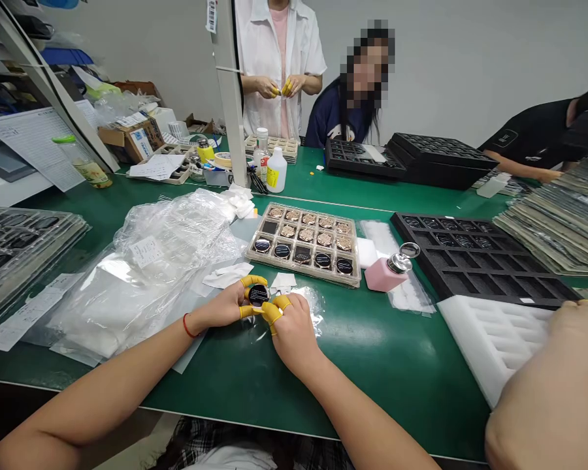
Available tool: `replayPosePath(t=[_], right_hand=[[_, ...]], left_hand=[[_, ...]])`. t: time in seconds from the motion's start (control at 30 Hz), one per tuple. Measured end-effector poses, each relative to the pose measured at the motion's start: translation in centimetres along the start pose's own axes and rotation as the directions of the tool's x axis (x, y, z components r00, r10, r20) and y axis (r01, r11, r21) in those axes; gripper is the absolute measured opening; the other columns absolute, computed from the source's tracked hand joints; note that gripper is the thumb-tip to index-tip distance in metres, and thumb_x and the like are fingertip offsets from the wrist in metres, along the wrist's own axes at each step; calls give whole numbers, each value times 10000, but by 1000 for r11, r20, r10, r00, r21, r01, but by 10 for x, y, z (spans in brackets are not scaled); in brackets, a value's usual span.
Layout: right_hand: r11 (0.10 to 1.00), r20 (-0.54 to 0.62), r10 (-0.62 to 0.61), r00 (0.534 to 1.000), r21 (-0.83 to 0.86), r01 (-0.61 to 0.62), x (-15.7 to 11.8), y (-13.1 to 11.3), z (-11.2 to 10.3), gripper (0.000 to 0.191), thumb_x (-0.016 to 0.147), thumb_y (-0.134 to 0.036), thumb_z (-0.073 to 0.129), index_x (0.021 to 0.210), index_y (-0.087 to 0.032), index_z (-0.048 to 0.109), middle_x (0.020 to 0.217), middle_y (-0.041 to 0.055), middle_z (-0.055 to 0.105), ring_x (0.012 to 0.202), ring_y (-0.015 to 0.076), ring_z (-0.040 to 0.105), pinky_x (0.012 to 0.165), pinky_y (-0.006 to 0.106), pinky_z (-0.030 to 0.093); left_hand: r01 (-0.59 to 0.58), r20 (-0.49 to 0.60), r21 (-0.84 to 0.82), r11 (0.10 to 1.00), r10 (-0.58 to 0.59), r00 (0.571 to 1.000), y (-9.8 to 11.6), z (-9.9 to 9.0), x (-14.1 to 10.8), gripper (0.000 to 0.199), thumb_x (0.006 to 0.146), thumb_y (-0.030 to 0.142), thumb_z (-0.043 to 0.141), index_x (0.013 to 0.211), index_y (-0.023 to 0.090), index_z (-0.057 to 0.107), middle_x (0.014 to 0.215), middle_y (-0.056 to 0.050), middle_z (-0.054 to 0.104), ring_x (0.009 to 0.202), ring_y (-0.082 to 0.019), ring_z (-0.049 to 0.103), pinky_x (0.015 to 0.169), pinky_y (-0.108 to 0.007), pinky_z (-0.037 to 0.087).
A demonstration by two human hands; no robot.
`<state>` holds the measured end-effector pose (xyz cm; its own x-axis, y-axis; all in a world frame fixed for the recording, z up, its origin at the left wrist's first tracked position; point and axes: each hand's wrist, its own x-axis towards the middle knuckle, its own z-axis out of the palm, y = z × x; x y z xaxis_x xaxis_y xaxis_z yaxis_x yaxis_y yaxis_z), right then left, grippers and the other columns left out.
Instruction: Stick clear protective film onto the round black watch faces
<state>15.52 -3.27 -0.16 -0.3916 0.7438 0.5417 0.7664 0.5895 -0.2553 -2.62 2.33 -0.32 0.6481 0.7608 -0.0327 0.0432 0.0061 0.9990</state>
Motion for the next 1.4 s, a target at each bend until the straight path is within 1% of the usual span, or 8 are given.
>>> replayPosePath(t=[0.17, 0.43, 0.7, 0.83, 0.97, 1.03, 1.2, 1.4], right_hand=[[959, -106, 234, 966, 190, -211, 1, 12, -7, 191, 904, -202, 418, 991, -209, 587, 871, 62, 587, 808, 206, 479, 719, 351, 378], [999, -79, 33, 996, 4, -33, 7, 5, 8, 194, 870, -153, 428, 939, -188, 606, 853, 83, 604, 830, 232, 453, 746, 370, 368], [984, -13, 151, 988, 98, -149, 15, 16, 0, 189, 861, -171, 437, 933, -207, 608, 870, 68, 610, 839, 225, 490, 757, 364, 385], [861, 36, 435, 900, 275, -427, 9, 41, -10, 243, 889, -265, 421, 1077, -205, 563, 1026, 77, 621, 933, 216, 551, 805, 351, 435], [805, 214, 590, 779, -77, -589, 3, 70, -15, 261, 793, -153, 481, 1012, -148, 623, 1004, 139, 626, 958, 279, 544, 821, 417, 427], [820, 180, 573, 800, -127, -559, 3, 69, -12, 250, 791, -146, 482, 983, -136, 642, 1011, 157, 619, 989, 296, 526, 843, 439, 417], [871, 132, 395, 909, 262, -416, 11, 27, 0, 303, 873, -283, 453, 1144, -197, 557, 927, 67, 635, 860, 205, 575, 777, 352, 465], [844, 134, 420, 898, 305, -440, 79, 32, 4, 363, 856, -286, 467, 1194, -163, 511, 757, 22, 598, 648, 163, 545, 612, 282, 448]], left_hand=[[35, 36, 9, 999, -36, 999, -2, 2, 1, 470, 759, 278, 669, 1154, 219, 420, 906, -17, 575, 811, -155, 585, 731, -290, 470], [7, 122, 24, 1000, -9, 993, -4, 9, 0, 395, 776, 295, 650, 1107, 203, 456, 980, -43, 587, 867, -174, 591, 748, -298, 483], [45, 141, 35, 998, -49, 989, 0, 14, -2, 439, 762, 306, 663, 1135, 205, 455, 923, -36, 606, 852, -193, 602, 762, -330, 494], [53, 65, -30, 998, -51, 997, 2, 14, -2, 468, 743, 289, 684, 1128, 221, 428, 913, -14, 596, 843, -174, 613, 791, -331, 487], [61, 48, -31, 998, -59, 997, 3, 10, -2, 489, 740, 295, 686, 1137, 223, 409, 909, -11, 594, 839, -170, 615, 793, -335, 483], [48, 45, -33, 998, -47, 998, 2, 9, -2, 486, 735, 294, 691, 1131, 223, 418, 910, -6, 585, 820, -161, 610, 779, -326, 483], [-12, 33, -64, 998, 14, 999, -2, 11, -1, 516, 725, 269, 707, 1169, 228, 447, 959, -25, 608, 856, -167, 610, 795, -319, 479], [13, -74, -259, 966, -33, 997, -5, 2, 4, 712, 778, 284, 666, 1358, 169, 269, 816, -50, 691, 819, -187, 652, 850, -384, 470]])
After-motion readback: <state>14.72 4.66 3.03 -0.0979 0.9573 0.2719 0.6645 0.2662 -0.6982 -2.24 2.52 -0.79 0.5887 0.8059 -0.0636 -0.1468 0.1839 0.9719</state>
